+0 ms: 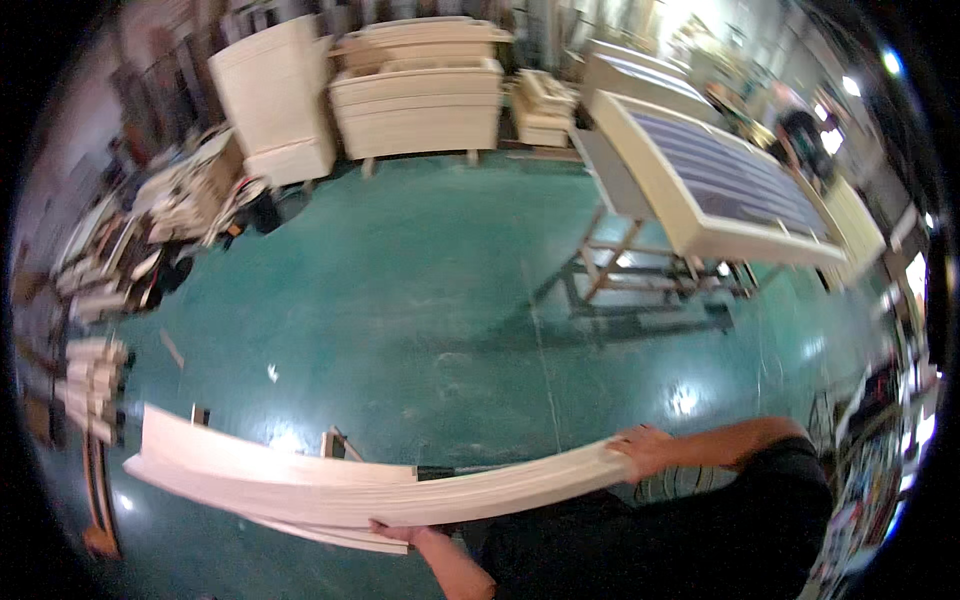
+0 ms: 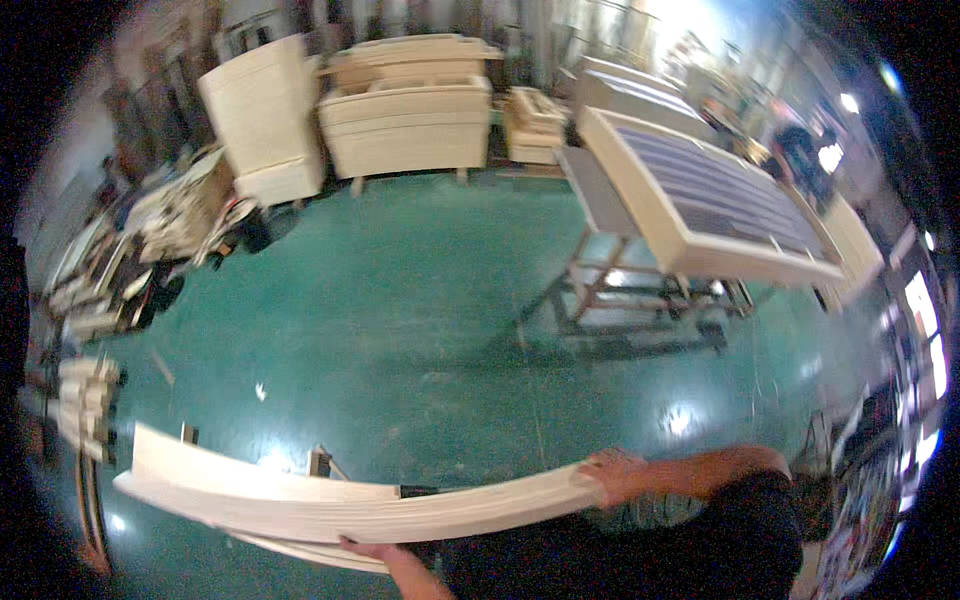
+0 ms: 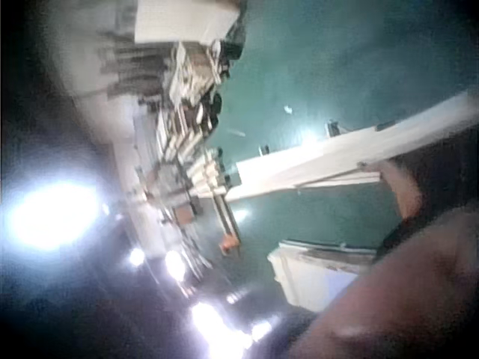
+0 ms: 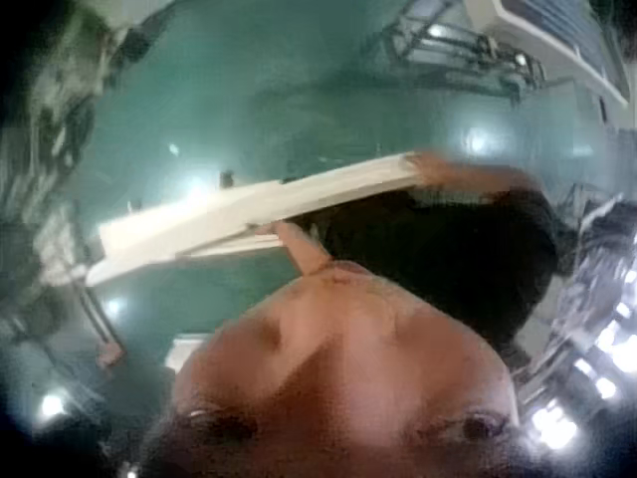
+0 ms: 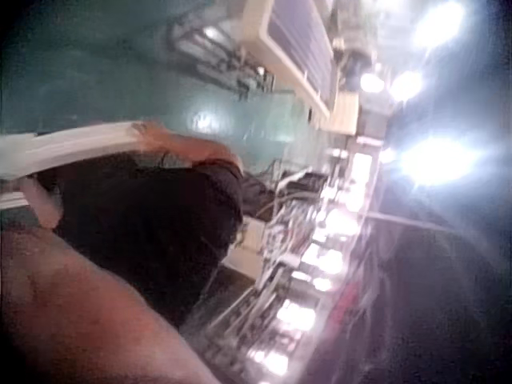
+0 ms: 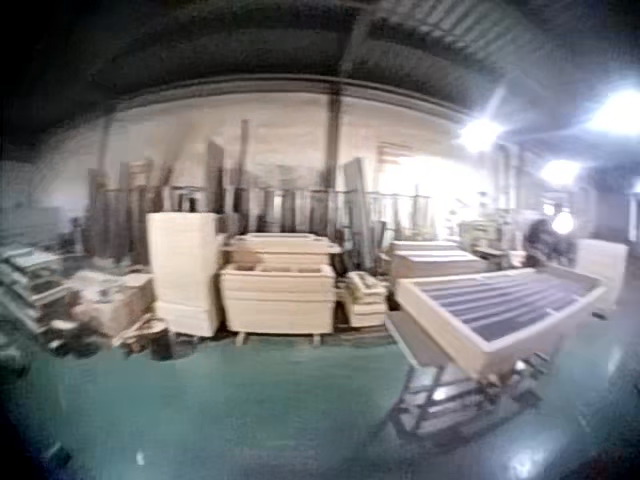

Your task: The person assembles a large wooden frame by placing wooden slats onto a base structure and securing them with a pneumatic nail gun. They repeatedly pick up slats, align them, and drive nails to fasten them in place.

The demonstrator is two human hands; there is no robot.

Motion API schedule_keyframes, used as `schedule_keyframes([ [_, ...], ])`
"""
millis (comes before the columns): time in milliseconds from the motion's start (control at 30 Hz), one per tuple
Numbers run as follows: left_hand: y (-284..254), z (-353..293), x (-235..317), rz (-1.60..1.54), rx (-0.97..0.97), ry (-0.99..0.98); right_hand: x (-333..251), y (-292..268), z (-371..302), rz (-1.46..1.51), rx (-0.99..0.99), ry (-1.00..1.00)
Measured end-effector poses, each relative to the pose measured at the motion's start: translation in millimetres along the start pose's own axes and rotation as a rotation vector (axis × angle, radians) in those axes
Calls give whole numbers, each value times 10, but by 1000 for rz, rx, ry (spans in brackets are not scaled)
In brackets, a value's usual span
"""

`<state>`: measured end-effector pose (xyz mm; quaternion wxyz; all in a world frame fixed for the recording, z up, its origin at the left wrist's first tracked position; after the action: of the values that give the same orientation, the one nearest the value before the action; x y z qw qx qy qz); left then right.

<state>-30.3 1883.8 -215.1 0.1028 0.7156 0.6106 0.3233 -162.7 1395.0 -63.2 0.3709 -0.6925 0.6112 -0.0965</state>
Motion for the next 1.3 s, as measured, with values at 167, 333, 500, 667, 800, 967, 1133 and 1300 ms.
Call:
schedule_keyframes([
  [167,1012,-948,76,385,-337,462,502,585,168,-30,354,-196],
  [333,1944,-1810,25,323,-935,356,796,861,437,100,902,-368],
  [500,2703,-2594,-574,416,-885,563,318,-467,-261,134,832,-553],
  [667,3332,-3422,-2020,555,-975,596,-335,-2988,-2764,-40,1742,-1214],
  [800,3649,-3912,-3301,740,-1062,564,107,-3865,-3910,290,1786,-1199],
  [967,3837,-4353,-4667,901,-1561,355,1408,-3533,-4295,850,1945,-1249],
  [1133,3865,-4337,-5506,1100,-1843,629,2968,-2671,-4099,1385,2394,-804],
  [1300,3903,-4016,-6418,1380,-1829,797,4197,-1805,-3858,1682,2568,-516],
])
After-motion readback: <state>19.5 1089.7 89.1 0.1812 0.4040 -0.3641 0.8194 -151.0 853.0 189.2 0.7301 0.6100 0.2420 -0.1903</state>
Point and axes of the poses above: each hand's wrist, its own z-axis towards the middle knuckle, its own y-axis out of the palm, x = y × z, the point moved 7 cm from there along z, towards the middle knuckle, and after that the axes turned 13 degrees about -y, right-handed, at the moved point
